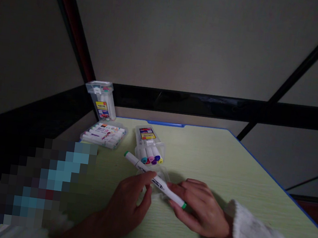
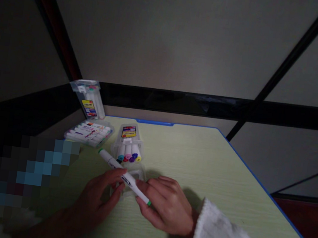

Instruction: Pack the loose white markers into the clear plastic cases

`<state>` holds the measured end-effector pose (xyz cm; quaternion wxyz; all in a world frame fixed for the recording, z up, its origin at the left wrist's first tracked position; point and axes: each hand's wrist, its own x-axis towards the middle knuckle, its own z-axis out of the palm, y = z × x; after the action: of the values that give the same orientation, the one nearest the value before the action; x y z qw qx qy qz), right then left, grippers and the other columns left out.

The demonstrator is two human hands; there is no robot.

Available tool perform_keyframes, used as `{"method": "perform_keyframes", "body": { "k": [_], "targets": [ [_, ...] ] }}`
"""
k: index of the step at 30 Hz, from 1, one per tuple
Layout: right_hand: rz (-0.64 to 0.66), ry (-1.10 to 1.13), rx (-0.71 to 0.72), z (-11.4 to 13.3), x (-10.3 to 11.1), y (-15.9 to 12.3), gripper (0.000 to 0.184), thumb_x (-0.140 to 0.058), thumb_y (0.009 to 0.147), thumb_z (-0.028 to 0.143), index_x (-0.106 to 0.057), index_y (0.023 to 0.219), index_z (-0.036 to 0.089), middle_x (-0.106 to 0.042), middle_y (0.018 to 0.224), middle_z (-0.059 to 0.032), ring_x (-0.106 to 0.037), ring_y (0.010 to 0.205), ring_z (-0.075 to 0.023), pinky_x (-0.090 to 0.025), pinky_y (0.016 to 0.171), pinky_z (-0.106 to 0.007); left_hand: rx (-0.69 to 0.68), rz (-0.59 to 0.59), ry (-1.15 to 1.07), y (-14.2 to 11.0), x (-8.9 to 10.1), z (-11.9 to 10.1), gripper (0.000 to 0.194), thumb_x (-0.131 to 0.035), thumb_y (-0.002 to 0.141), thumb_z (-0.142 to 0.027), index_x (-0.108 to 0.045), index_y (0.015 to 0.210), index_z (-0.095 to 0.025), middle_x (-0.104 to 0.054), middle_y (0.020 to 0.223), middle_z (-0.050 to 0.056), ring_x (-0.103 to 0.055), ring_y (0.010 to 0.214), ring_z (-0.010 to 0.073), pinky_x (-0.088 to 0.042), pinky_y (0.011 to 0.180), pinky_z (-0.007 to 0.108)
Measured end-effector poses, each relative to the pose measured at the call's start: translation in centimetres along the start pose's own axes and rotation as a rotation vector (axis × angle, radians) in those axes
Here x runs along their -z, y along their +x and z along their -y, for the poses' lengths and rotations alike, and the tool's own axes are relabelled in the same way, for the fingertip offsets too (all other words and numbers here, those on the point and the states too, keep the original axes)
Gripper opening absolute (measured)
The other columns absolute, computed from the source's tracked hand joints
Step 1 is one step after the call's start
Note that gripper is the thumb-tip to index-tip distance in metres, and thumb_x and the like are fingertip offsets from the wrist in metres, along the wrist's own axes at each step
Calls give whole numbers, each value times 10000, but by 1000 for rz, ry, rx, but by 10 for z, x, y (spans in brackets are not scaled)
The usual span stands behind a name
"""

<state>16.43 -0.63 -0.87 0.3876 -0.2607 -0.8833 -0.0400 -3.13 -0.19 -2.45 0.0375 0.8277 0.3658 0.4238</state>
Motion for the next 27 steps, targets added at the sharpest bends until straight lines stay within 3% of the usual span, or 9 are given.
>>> {"method": "perform_keyframes", "body": {
  "k": [15, 22, 27],
  "targets": [
    [-218, 13, 41, 1, 4, -2, 192, -446, 836, 125, -543, 1000, 108, -619, 721, -71, -580, 624, -144, -493, 525, -259, 63, -16, 12, 1, 0, 2, 329, -434, 799, -120, -431, 1124, -168, -635, 813, 34, -583, 633, 111, -497, 633, 214],
    [-307, 19, 76, 2, 7, 0, 158, -443, 855, 134, -531, 985, 111, -620, 697, -68, -576, 590, -134, -488, 519, -252, 66, -10, 16, 3, 1, 0, 356, -426, 801, -101, -436, 1152, -159, -642, 905, 62, -609, 746, 126, -505, 741, 234],
    [-301, 11, 79, 3, 7, 1, 163, -437, 857, 151, -517, 997, 131, -621, 662, -53, -573, 541, -135, -478, 494, -258, 40, 20, -3, 2, 1, 1, 393, -426, 801, -109, -424, 1191, -157, -647, 897, 67, -616, 761, 137, -508, 766, 259]
  ]
}}
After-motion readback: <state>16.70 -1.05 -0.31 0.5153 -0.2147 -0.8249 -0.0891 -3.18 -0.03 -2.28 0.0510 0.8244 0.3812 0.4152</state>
